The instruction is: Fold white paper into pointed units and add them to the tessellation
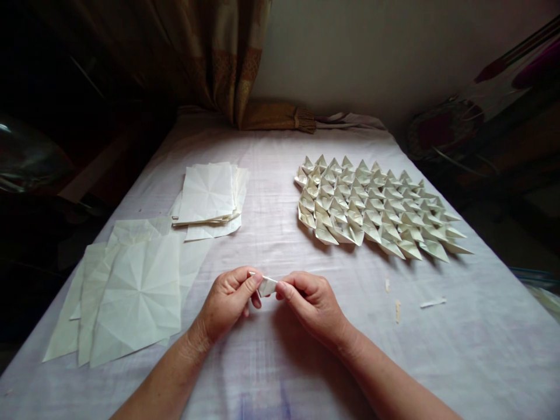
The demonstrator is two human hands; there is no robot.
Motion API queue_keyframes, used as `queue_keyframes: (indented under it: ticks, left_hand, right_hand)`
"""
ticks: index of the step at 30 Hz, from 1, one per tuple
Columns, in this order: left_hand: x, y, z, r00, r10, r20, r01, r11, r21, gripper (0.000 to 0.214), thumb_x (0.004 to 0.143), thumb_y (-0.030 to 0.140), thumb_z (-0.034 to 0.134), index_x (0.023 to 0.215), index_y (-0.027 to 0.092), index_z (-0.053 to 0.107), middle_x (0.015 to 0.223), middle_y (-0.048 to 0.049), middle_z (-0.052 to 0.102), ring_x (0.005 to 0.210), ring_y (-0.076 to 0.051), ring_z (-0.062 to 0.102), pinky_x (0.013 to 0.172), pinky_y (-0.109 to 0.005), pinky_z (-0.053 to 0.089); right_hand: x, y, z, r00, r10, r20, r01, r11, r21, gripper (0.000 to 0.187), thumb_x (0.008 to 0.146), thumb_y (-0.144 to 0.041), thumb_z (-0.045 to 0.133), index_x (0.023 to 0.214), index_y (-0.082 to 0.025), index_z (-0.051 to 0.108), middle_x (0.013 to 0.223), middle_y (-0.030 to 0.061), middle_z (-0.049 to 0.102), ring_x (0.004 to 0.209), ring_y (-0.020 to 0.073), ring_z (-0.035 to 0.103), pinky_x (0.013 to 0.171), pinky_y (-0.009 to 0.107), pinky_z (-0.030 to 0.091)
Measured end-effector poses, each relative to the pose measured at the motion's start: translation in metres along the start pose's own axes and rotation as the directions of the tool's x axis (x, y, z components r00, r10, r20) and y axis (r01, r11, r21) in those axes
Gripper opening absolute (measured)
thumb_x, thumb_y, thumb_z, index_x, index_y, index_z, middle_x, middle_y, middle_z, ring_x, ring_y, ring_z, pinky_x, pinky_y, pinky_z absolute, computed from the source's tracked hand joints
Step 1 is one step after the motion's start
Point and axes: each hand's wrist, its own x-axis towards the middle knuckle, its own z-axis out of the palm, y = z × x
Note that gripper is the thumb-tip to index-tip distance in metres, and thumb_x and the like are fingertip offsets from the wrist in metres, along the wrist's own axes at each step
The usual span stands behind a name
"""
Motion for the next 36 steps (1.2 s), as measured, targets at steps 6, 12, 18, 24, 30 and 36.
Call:
queue_keyframes:
  ticks: [6,12,18,24,30,36]
  left_hand:
    - [-0.001,-0.0014,0.0,1.0,0.018,0.007,-0.018,1.0,-0.009,0.045,0.085,0.056,0.055,0.07,0.014,0.063,0.053,0.0004,0.059,0.039,-0.007,0.045,0.04,-0.017,0.033]
    - [-0.0029,-0.0002,-0.0003,0.998,0.048,-0.029,-0.047,0.998,0.038,0.051,0.089,0.057,0.045,0.071,0.014,0.065,0.053,-0.0014,0.061,0.04,-0.009,0.048,0.042,-0.019,0.037]
    - [-0.003,0.0024,0.0005,0.998,0.05,-0.041,-0.048,0.997,0.059,0.053,0.089,0.061,0.046,0.072,0.014,0.064,0.053,-0.0017,0.061,0.04,-0.009,0.048,0.043,-0.02,0.038]
    - [-0.0017,0.0081,0.0046,0.998,0.058,0.038,-0.058,0.998,0.02,0.03,0.077,0.045,0.067,0.073,0.016,0.066,0.067,-0.0026,0.066,0.052,-0.01,0.053,0.043,-0.018,0.038]
    - [-0.0009,0.0054,0.0017,0.998,0.031,0.053,-0.031,0.999,0.009,0.029,0.078,0.044,0.067,0.069,0.016,0.064,0.059,0.0005,0.061,0.046,-0.008,0.048,0.041,-0.017,0.036]
    - [0.0013,0.0025,0.0087,0.996,0.028,-0.079,-0.031,0.999,-0.037,0.031,0.076,0.046,0.069,0.082,0.016,0.065,0.069,-0.0002,0.064,0.046,-0.007,0.05,0.038,-0.016,0.037]
  right_hand:
    - [-0.0001,-0.0005,0.0021,1.0,0.0,0.008,0.0,1.0,0.019,0.029,0.091,-0.029,0.055,0.068,-0.018,0.068,0.062,0.0016,0.069,0.056,0.0116,0.061,0.056,0.021,0.045]
    - [-0.0009,-0.0013,0.0014,1.0,0.008,0.01,-0.008,1.0,0.01,0.029,0.091,-0.029,0.055,0.067,-0.018,0.068,0.06,0.0011,0.067,0.055,0.0113,0.059,0.055,0.021,0.044]
    - [-0.0009,-0.0013,0.0016,0.999,0.024,-0.036,-0.023,0.999,0.033,0.03,0.091,-0.032,0.056,0.067,-0.019,0.067,0.063,0.0018,0.069,0.057,0.0125,0.061,0.056,0.022,0.046]
    - [-0.0013,0.0016,0.0032,0.996,0.032,-0.078,-0.028,0.998,0.053,0.028,0.092,-0.031,0.054,0.07,-0.018,0.067,0.066,0.0029,0.07,0.06,0.0137,0.061,0.059,0.024,0.047]
    - [-0.0023,0.0025,0.0034,0.997,-0.008,-0.077,0.01,1.0,0.019,0.024,0.091,-0.029,0.056,0.073,-0.018,0.068,0.065,0.002,0.067,0.058,0.0129,0.059,0.057,0.023,0.045]
    - [-0.0013,0.0015,0.0053,0.979,-0.127,-0.158,0.112,0.989,-0.1,0.02,0.091,-0.024,0.057,0.075,-0.019,0.068,0.065,0.0018,0.068,0.057,0.0124,0.058,0.056,0.024,0.043]
